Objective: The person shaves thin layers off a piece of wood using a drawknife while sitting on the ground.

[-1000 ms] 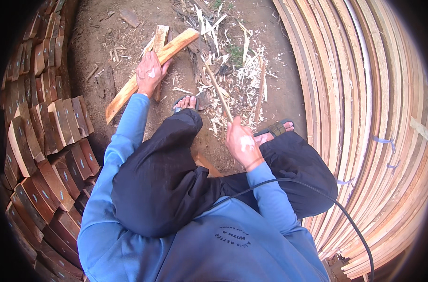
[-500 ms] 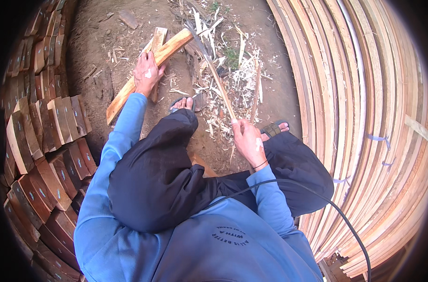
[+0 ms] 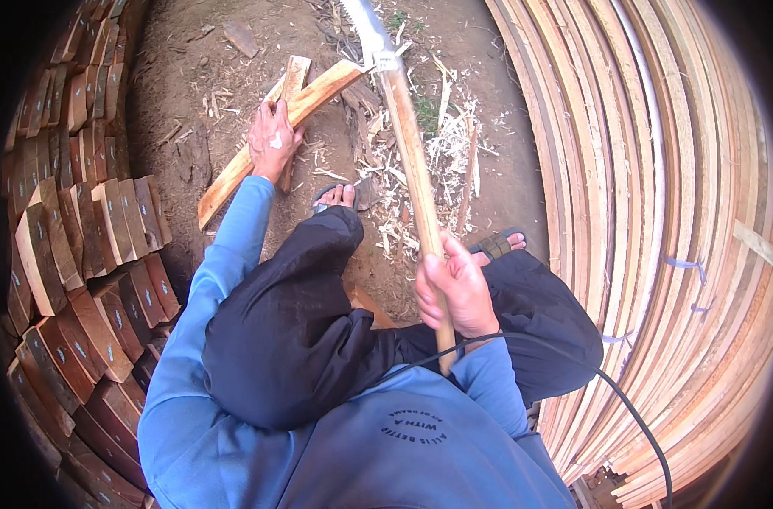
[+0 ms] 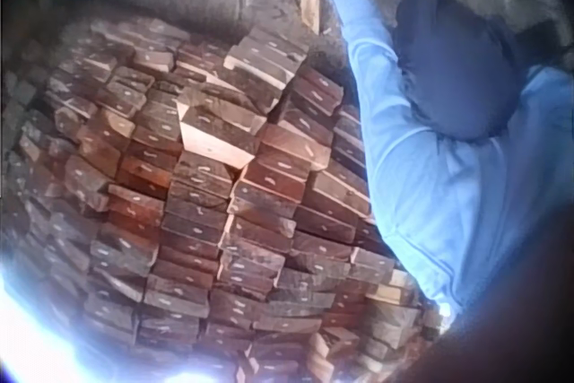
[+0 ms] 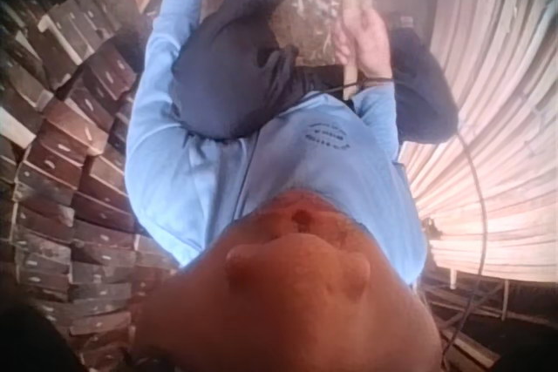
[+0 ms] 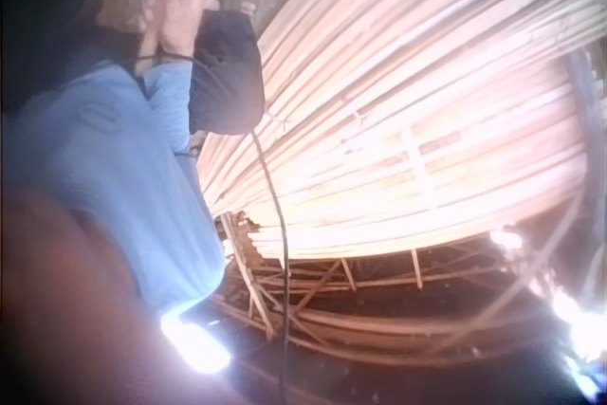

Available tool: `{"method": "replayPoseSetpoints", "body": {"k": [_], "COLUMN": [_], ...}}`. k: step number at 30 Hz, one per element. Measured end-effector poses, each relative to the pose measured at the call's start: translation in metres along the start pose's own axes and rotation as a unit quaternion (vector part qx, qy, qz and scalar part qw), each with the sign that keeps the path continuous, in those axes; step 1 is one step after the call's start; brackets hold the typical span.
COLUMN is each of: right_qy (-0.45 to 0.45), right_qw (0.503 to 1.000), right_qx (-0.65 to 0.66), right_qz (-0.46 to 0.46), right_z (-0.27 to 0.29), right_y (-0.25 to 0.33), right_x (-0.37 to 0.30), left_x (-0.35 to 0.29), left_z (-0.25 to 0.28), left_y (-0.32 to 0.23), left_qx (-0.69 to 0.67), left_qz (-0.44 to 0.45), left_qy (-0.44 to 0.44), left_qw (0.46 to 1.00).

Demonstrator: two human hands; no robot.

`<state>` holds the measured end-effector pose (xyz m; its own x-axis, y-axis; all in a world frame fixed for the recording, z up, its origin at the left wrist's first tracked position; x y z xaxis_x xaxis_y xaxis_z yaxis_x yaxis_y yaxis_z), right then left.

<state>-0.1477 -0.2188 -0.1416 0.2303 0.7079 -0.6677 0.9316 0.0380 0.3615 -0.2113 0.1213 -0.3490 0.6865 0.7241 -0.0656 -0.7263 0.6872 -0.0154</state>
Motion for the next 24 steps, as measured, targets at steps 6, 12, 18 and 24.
{"method": "replayPoseSetpoints", "body": {"k": [6,12,18,24], "right_qy": [-0.158,-0.185,-0.174,-0.148], "right_qw": [0.804,0.700,0.657,0.654], "right_qx": [-0.556,-0.671,-0.719,-0.728], "right_qz": [0.137,0.156,0.141,0.143], "right_z": [0.042,0.037,0.026,0.013], "right_y": [0.030,0.033,0.034,0.039], "right_x": [0.048,0.048,0.048,0.050], "left_x": [0.001,0.000,-0.001,-0.002], "left_z": [0.001,-0.001,-0.003,-0.003], "left_y": [-0.001,0.000,0.002,0.002], "left_qx": [0.004,0.017,0.009,0.006], "left_qz": [0.006,0.017,0.007,0.006], "left_qy": [0.001,0.031,0.020,0.018], "left_qw": [1.000,0.999,1.000,1.000]}}
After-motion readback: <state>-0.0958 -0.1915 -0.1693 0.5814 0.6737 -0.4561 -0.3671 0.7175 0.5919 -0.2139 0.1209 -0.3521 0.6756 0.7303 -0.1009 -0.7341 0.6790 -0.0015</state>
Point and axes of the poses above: each hand's wrist, its own x-axis towards the middle knuckle, its own z-axis out of the back of the hand, y = z × x, the point moved 9 cm from there along x, towards the middle knuckle, and after that the axes turned 14 degrees about x, right-handed, at the moved point
